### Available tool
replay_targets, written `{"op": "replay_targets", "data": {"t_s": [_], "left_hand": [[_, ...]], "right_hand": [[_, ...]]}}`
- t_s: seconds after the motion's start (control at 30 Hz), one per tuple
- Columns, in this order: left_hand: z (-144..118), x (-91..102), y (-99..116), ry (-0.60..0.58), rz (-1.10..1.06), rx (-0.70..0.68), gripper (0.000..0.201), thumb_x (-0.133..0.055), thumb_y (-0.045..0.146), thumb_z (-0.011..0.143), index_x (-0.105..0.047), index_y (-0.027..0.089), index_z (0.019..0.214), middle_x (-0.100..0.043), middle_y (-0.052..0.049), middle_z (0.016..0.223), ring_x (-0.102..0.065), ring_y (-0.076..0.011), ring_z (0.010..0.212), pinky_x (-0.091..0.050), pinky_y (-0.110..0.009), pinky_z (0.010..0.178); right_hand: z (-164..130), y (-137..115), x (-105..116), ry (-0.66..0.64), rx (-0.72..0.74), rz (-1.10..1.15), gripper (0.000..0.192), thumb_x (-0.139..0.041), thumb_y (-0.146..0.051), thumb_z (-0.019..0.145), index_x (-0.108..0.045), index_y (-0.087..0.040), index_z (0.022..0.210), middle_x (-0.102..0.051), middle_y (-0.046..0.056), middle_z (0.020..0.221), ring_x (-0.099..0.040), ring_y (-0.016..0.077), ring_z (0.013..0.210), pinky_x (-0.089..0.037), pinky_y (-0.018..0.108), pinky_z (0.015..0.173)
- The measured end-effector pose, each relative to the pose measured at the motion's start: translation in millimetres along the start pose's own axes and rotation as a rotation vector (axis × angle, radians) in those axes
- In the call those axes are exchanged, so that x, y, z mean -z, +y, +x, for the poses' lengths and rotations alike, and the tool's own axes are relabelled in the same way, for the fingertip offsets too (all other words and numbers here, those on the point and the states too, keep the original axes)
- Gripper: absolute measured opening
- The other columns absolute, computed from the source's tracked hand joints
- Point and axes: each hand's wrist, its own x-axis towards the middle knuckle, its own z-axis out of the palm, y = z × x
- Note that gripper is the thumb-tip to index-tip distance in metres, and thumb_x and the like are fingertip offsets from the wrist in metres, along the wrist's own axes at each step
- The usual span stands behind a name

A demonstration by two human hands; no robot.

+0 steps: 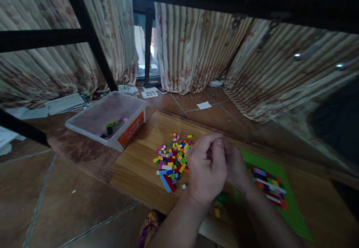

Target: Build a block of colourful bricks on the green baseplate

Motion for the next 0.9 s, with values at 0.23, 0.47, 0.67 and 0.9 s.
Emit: {"op": "replay_targets", "data": {"t_s": [0.23, 0.47, 0.67, 0.9], "left_hand": [[-15.0, -25.0, -10.2, -0.374, 0.141, 0.151, 0.018, -0.051, 0.022, 0.091, -0.068, 0.018, 0.093, -0.066, 0.000, 0.074, -0.059, -0.0108, 0.064, -0.046, -0.021, 0.060], [-49.3, -65.1, -20.7, -0.692, 0.318, 0.188, 0.021, -0.049, 0.020, 0.089, -0.069, 0.020, 0.097, -0.068, 0.000, 0.078, -0.061, -0.0119, 0.067, -0.046, -0.022, 0.063], [-64.7, -82.0, -29.0, -0.749, 0.476, 0.222, 0.025, -0.051, 0.019, 0.087, -0.067, 0.018, 0.107, -0.071, -0.004, 0.089, -0.064, -0.0144, 0.074, -0.048, -0.025, 0.065], [-68.2, -86.1, -34.2, -0.799, 0.599, 0.233, 0.025, -0.053, 0.018, 0.087, -0.063, 0.018, 0.110, -0.071, -0.006, 0.100, -0.065, -0.0159, 0.078, -0.050, -0.028, 0.070]], "right_hand": [[-100.9, 48.5, 95.1, 0.564, -0.494, 0.179, 0.025, -0.074, -0.043, 0.073, -0.071, -0.022, 0.087, -0.073, 0.004, 0.084, -0.068, 0.0192, 0.074, -0.055, 0.033, 0.068], [-145.1, 97.7, 132.7, 0.575, -0.550, -0.061, 0.031, -0.069, -0.049, 0.076, -0.071, -0.020, 0.087, -0.074, 0.006, 0.085, -0.068, 0.0224, 0.079, -0.053, 0.036, 0.074], [-149.0, 102.2, 132.9, 0.405, -0.481, -0.112, 0.026, -0.059, -0.045, 0.085, -0.070, -0.021, 0.087, -0.071, 0.006, 0.087, -0.066, 0.0210, 0.080, -0.051, 0.033, 0.073], [-149.8, 101.1, 128.3, 0.355, -0.457, -0.081, 0.016, -0.057, -0.033, 0.086, -0.069, -0.022, 0.087, -0.070, 0.004, 0.090, -0.064, 0.0192, 0.082, -0.050, 0.032, 0.076]]}}
